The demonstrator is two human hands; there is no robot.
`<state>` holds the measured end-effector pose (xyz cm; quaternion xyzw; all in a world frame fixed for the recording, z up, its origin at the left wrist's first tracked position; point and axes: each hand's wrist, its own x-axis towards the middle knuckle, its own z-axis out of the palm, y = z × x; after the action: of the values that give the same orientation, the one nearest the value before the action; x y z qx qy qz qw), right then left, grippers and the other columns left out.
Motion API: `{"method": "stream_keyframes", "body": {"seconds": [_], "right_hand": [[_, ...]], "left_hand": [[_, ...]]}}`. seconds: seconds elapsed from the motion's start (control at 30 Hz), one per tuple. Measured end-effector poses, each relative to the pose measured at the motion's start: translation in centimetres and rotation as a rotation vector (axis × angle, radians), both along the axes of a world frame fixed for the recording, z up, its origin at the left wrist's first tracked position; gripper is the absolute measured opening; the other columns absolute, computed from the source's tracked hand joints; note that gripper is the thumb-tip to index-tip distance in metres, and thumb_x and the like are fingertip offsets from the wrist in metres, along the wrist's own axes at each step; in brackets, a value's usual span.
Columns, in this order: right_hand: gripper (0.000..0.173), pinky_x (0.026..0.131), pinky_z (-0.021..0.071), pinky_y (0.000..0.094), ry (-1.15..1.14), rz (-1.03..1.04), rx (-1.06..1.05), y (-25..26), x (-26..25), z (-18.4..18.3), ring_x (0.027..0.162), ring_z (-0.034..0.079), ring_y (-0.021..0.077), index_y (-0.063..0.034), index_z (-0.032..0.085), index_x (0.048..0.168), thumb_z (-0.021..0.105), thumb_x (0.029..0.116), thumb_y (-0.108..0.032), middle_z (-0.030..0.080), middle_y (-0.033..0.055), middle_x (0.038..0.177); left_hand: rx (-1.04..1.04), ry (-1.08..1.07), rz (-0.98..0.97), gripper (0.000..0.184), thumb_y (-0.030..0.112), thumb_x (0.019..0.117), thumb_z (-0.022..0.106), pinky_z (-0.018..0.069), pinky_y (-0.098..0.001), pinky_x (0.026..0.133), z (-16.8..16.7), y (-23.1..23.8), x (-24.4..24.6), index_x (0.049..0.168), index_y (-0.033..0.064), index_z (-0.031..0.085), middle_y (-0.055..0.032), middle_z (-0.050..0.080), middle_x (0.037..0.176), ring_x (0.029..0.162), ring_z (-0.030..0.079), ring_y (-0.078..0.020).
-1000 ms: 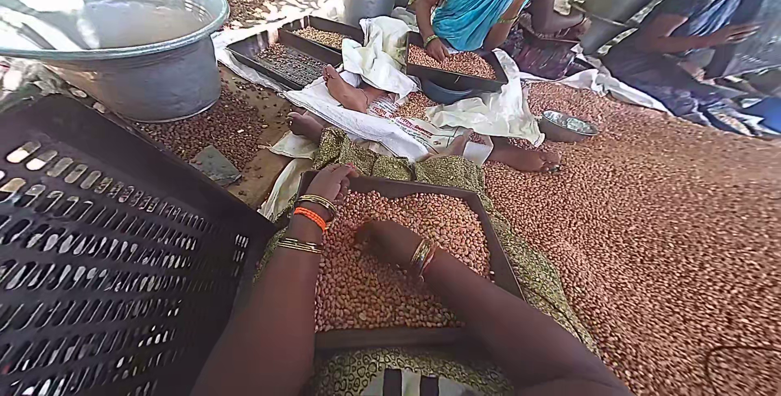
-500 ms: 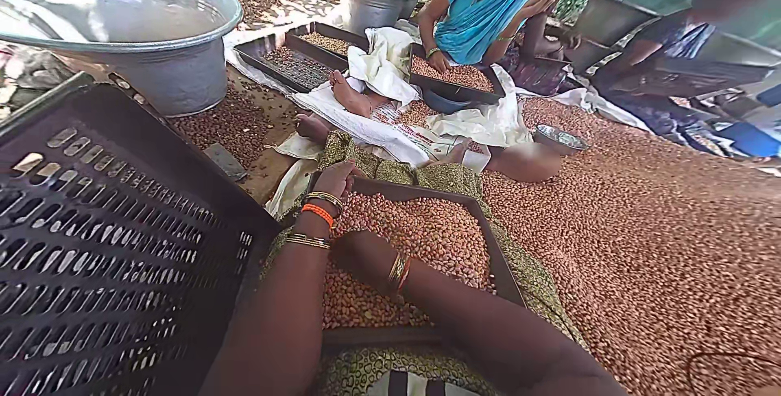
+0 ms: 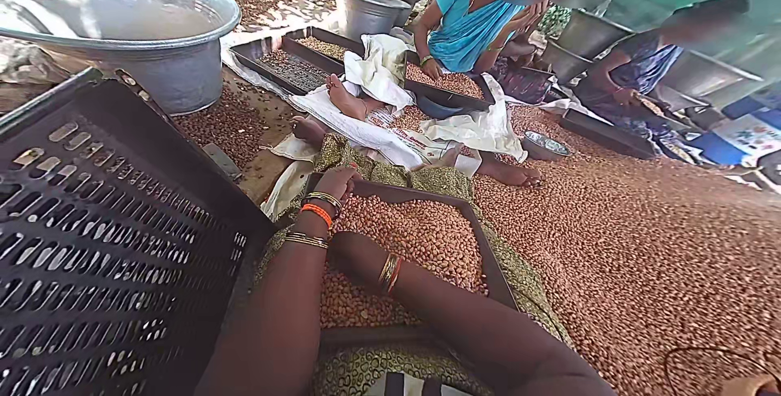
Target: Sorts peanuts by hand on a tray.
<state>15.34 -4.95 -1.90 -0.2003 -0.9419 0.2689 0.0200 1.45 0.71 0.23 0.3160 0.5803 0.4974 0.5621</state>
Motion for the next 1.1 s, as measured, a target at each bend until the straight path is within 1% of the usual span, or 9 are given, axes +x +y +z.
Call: {"method": "stream_keyframes", "body": {"seconds": [0.13,0.3,0.47,0.63,0.73,0.87,0.93,1.03,1.1], "right_hand": [[0.020,0.105,0.0500,0.0453,-0.018,-0.078,-0.131,1.4,1.0,0.1,0.113,0.068,0.0325,0.0062,0.073,0.111,0.060,0.0994,-0.004,0.072,0.0225,0.114],[0.021,0.088,0.0519,0.0431,-0.038,-0.272,-0.167,3.3,2.3,1.5,0.092,0.067,0.0266,0.0066,0.072,0.104,0.060,0.1007,-0.011,0.071,0.0200,0.097],[0.021,0.086,0.0519,0.0434,-0.012,-0.240,-0.148,3.4,2.9,2.0,0.090,0.067,0.0271,0.0073,0.072,0.101,0.060,0.0992,-0.009,0.071,0.0199,0.094],[0.021,0.085,0.0533,0.0340,0.125,-0.435,-0.025,5.6,4.4,5.0,0.087,0.067,0.0188,0.0031,0.073,0.105,0.061,0.1003,-0.014,0.072,0.0148,0.096],[0.019,0.076,0.0556,0.0332,0.293,-0.491,0.052,5.8,4.4,6.8,0.077,0.066,0.0150,-0.0013,0.075,0.104,0.066,0.0998,-0.018,0.072,0.0102,0.089],[0.013,0.063,0.0521,0.0259,0.594,-0.551,0.110,6.4,4.5,4.6,0.066,0.060,0.0090,-0.0001,0.072,0.098,0.072,0.0940,-0.013,0.068,0.0069,0.081],[0.014,0.073,0.0558,0.0286,0.517,-0.383,0.036,5.8,4.8,3.2,0.075,0.066,0.0120,0.0026,0.074,0.094,0.069,0.0933,-0.010,0.072,0.0106,0.085],[0.014,0.096,0.0543,0.0452,0.182,0.018,-0.042,4.7,4.4,1.4,0.100,0.071,0.0300,0.0030,0.077,0.100,0.066,0.0952,-0.003,0.075,0.0189,0.101],[0.017,0.100,0.0534,0.0488,0.034,0.092,-0.001,4.2,3.6,0.3,0.108,0.069,0.0341,0.0010,0.077,0.106,0.062,0.0986,-0.004,0.073,0.0199,0.108]], "left_hand": [[0.003,0.012,-0.026,0.035,0.031,0.1123,0.041,0.0280,-0.0189,0.043,0.0,0.1,0.0,0.099,0.0072,0.063,0.0047,0.040,0.058,0.044,0.033,-0.0051],[0.013,0.035,-0.032,0.034,0.033,0.1119,0.043,0.0277,-0.0197,0.043,-0.1,0.0,0.0,0.102,0.0083,0.064,0.0050,0.040,0.058,0.044,0.033,-0.0053],[-0.020,0.057,-0.070,0.034,0.031,0.1123,0.042,0.0288,-0.0186,0.044,0.1,0.0,0.1,0.101,0.0070,0.063,0.0043,0.041,0.060,0.045,0.034,-0.0048],[-0.103,0.144,-0.251,0.046,0.038,0.1125,0.039,0.0325,-0.0192,0.046,0.8,-0.2,0.7,0.085,0.0076,0.060,0.0034,0.046,0.060,0.047,0.039,-0.0051],[-0.144,-0.018,-0.251,0.063,0.055,0.1105,0.025,0.0382,-0.0221,0.047,0.8,-0.5,1.2,0.088,0.0095,0.062,0.0002,0.055,0.062,0.050,0.048,-0.0083],[-0.005,-0.379,-0.245,0.077,0.064,0.1061,0.008,0.0273,-0.0179,0.037,0.4,-0.6,0.4,0.084,0.0100,0.059,0.0013,0.050,0.057,0.040,0.036,-0.0045],[0.053,-0.373,-0.141,0.065,0.055,0.1101,0.016,0.0263,-0.0181,0.039,0.2,-0.5,0.1,0.082,0.0117,0.056,0.0033,0.046,0.057,0.042,0.033,-0.0044],[0.032,-0.288,0.050,0.054,0.049,0.1113,0.030,0.0288,-0.0194,0.040,-0.1,0.1,0.5,0.081,0.0122,0.055,0.0033,0.045,0.056,0.042,0.035,-0.0059],[-0.004,-0.238,0.066,0.054,0.050,0.1112,0.029,0.0290,-0.0193,0.041,-0.3,0.3,0.7,0.081,0.0125,0.053,0.0034,0.044,0.056,0.041,0.034,-0.0055]]}}
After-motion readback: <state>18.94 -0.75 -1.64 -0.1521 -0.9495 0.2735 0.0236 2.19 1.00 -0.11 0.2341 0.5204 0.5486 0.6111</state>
